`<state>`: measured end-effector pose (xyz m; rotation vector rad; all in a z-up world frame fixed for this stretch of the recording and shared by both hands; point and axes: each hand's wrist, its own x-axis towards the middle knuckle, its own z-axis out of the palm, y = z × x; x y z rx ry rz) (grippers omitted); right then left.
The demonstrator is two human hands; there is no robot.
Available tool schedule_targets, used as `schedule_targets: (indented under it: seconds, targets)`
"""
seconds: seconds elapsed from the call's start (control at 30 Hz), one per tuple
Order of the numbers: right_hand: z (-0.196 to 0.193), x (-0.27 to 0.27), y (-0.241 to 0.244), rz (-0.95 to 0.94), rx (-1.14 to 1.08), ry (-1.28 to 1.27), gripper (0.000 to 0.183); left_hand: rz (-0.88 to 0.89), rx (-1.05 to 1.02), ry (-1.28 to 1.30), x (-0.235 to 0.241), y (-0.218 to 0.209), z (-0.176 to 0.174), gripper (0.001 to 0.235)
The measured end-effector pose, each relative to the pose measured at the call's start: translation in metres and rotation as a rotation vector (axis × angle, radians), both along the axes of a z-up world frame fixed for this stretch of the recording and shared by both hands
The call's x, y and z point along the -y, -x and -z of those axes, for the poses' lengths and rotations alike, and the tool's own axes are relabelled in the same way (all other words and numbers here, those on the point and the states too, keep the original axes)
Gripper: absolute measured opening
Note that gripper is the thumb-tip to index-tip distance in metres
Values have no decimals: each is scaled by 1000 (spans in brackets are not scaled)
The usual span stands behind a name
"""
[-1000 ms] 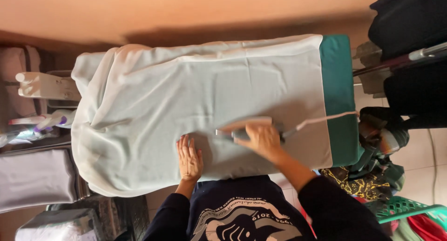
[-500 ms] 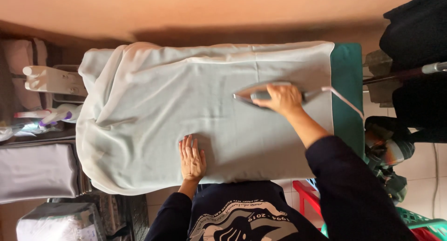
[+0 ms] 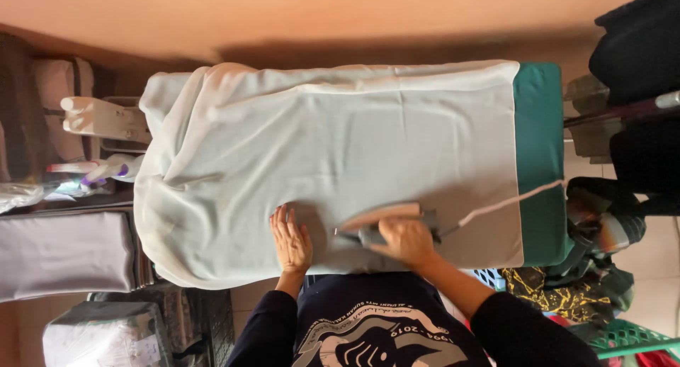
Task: The recorder is ironing a white cloth on an ironing board.
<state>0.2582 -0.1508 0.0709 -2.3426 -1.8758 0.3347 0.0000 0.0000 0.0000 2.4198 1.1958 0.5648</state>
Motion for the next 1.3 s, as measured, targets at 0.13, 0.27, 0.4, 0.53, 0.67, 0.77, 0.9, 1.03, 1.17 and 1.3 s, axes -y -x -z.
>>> schedule_targets:
  seconds: [0.13, 0.27, 0.4, 0.53, 0.67, 0.77, 0.9, 1.03, 1.17, 1.3]
  targets:
    - [14, 0, 38, -229, -128, -106, 75, -126, -57, -21, -13, 29, 1, 50]
    - [35, -62, 43, -428, 64, -108, 72, -201, -58, -39, -25, 52, -5, 52]
    - [-11, -168, 6, -302, 18, -76, 64, -243, -39, -32, -30, 58, -5, 52]
    - [-19, -248, -21, -78, 38, -198, 64, -245, -55, -10, -26, 58, -6, 52]
    - [-7, -268, -7, 100, 75, -156, 64, -239, -16, 10, -33, 63, -8, 51]
    - [-8, -228, 29, 30, 46, -226, 62, -235, 39, -12, -55, 73, 2, 51]
    - [-30, -158, 92, -51, 46, -24, 65, -361, 106, -124, -143, 85, -13, 47]
    - [-12, -107, 135, -266, -72, 130, 68, -406, -51, -159, -221, 88, -30, 49]
    - [7, -106, 150, -497, -36, -34, 57, -400, -221, -82, -271, 87, -24, 53]
    - [5, -152, 141, -548, -7, -41, 53, -384, -314, -68, -302, 95, 2, 17]
